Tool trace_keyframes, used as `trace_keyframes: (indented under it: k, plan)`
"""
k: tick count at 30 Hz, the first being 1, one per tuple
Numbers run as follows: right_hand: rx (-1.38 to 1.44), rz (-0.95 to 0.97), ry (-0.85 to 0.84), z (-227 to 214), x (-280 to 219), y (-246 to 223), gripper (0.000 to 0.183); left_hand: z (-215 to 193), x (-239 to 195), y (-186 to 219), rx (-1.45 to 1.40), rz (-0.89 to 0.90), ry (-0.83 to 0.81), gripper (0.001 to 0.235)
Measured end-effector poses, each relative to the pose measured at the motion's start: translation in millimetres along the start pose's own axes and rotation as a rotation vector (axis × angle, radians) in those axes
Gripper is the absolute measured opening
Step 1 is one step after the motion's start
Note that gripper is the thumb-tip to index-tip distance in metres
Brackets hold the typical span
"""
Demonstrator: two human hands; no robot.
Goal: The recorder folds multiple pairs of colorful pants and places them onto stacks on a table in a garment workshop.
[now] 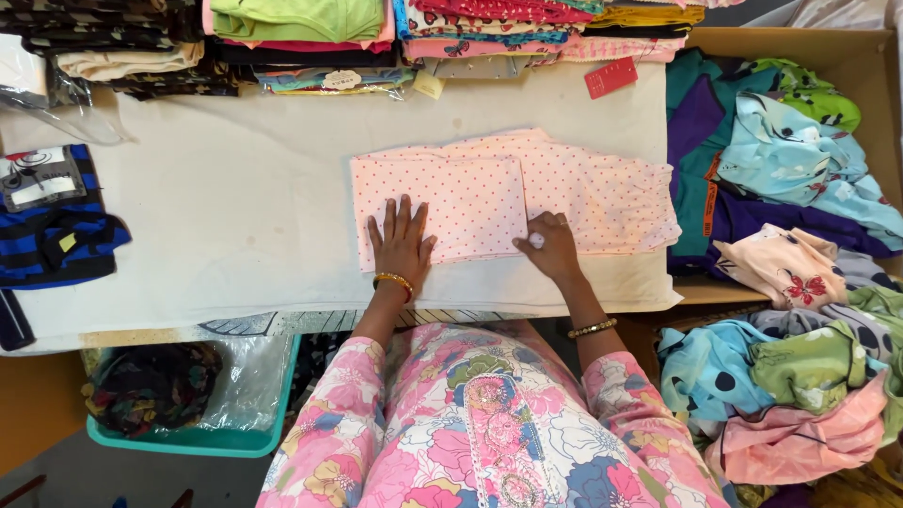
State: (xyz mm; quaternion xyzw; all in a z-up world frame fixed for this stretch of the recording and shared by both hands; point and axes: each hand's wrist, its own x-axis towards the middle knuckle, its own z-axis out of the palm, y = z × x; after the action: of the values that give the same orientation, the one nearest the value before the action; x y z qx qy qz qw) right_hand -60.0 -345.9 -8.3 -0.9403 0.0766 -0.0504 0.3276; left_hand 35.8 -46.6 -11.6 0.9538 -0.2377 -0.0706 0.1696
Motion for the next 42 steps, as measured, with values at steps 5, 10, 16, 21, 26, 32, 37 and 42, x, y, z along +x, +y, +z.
trace_keyframes:
  k: [5, 10, 16, 21, 26, 32, 37, 42]
  plan:
    - [0.074, 0.112, 0.105, -4.2, -3.9, -5.7, 0.034, -0.5, 0.5, -2.6, 0.013, -0.002, -0.004, 0.064]
    - [-0.142, 0.204, 0.190, -10.6, -9.1, -10.6, 0.030, -8.3, -4.6, -17.4, -0.015, 0.031, 0.048, 0.060]
    - [0.021, 0.164, 0.252, -12.3, -6.9, -39.6, 0.014, 14.4, -5.9, -72.4, -0.351, -0.423, 0.435, 0.064]
    - [0.090, -0.073, 0.117, -5.2, -1.8, -65.0, 0.030, 20.6, 13.8, -90.2, -0.881, -0.677, 0.220, 0.069]
    - [0.179, 0.038, 0.207, -12.3, -7.1, -44.8, 0.035, -8.9, 24.3, -27.8, -1.315, -0.513, -0.009, 0.068]
    - [0.732, 0.427, 0.351, -32.5, -26.1, 31.9, 0.025, 34.4, 71.0, 134.8, -1.284, -0.019, -0.028, 0.082]
    - [1.050, 0.479, 0.543, -83.8, -40.4, 79.9, 0.022, 80.1, 92.4, 261.0, -1.281, 0.287, -0.041, 0.087]
    - [1.337, 0.736, 0.545, -93.1, -44.4, 139.5, 0.055, 35.3, 64.9, 254.9, -0.843, 0.430, -0.465, 0.067]
